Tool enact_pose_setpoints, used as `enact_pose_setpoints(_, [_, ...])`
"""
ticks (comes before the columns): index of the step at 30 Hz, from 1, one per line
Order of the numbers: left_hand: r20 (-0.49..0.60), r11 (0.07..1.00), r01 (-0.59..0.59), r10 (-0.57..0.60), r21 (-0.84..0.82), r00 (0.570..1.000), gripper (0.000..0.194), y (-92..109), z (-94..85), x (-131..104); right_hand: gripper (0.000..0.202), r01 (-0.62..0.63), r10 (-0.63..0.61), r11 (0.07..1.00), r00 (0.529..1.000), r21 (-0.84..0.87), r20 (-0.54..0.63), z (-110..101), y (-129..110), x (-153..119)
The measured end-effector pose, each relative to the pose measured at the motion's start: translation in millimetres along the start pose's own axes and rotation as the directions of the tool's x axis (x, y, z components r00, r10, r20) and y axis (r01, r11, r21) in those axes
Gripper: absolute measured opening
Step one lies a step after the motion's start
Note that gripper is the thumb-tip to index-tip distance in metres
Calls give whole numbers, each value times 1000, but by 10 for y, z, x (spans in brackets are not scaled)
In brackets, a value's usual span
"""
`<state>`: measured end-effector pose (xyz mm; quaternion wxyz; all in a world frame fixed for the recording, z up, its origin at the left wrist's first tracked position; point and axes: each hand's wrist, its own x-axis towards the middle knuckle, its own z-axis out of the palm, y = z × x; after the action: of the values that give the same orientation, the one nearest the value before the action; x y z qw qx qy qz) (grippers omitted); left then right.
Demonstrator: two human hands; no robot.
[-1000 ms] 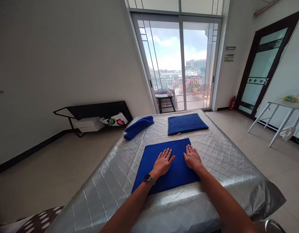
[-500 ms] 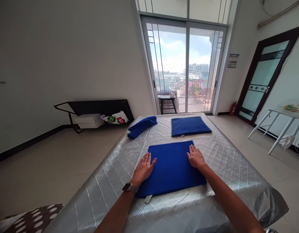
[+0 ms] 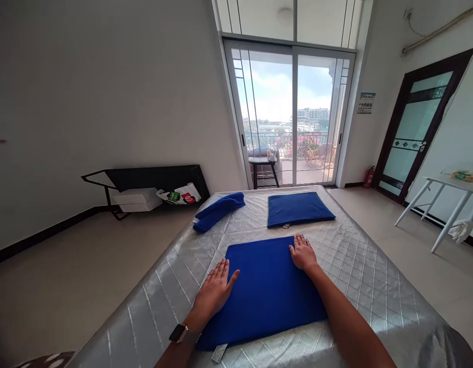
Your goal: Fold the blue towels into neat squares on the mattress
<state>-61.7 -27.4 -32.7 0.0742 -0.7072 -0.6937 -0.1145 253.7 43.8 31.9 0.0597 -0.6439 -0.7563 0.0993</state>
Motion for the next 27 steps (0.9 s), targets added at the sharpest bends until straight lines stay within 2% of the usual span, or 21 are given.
enact_pose_setpoints(3, [-32, 997, -69, 69, -17, 997, 74, 81, -88, -41, 68, -8, 8, 1000, 1000, 17, -19, 17, -8, 9])
enact_pose_setpoints(5, [-35, 984, -172, 170, -54, 985, 68, 263, -180, -59, 68, -12, 12, 1000, 1000, 24, -18, 22, -19, 13])
enact_pose_setpoints(8, [-40, 920, -371, 369, -124, 929, 62, 739, -324, 22, 67, -15, 15, 999, 1000, 31, -15, 16, -37, 8])
enact_pose_setpoints(10, [-42, 882, -443, 442, -159, 896, 63, 1135, -386, 184, 66, -11, 12, 999, 1000, 35, -24, 3, -40, -4])
enact_pose_setpoints(13, [-7, 882, -424, 432, -205, 902, 62, 1681, -372, 511, 64, 13, -12, 999, 1000, 30, -21, -14, -22, -29])
enact_pose_setpoints(16, [46, 909, -353, 371, -224, 928, 66, 1988, -242, 746, 64, 42, -42, 999, 999, 12, -6, -3, 7, -40])
enact_pose_setpoints(18, [74, 922, -318, 341, -223, 937, 69, 2012, -139, 798, 64, 47, -47, 999, 999, 3, -10, 20, 17, -31])
enact_pose_setpoints(21, [105, 933, -301, 325, -194, 940, 71, 1805, -46, 775, 64, 30, -29, 1000, 999, 11, -37, 53, 9, -3])
enact_pose_setpoints(23, [124, 946, -284, 305, -158, 944, 71, 1546, -33, 746, 66, 15, -13, 1000, 999, 23, -51, 64, -2, 13])
enact_pose_setpoints(27, [134, 978, -195, 203, -73, 970, 70, 895, -42, 705, 66, 3, -1, 999, 999, 41, -39, 62, -8, 22])
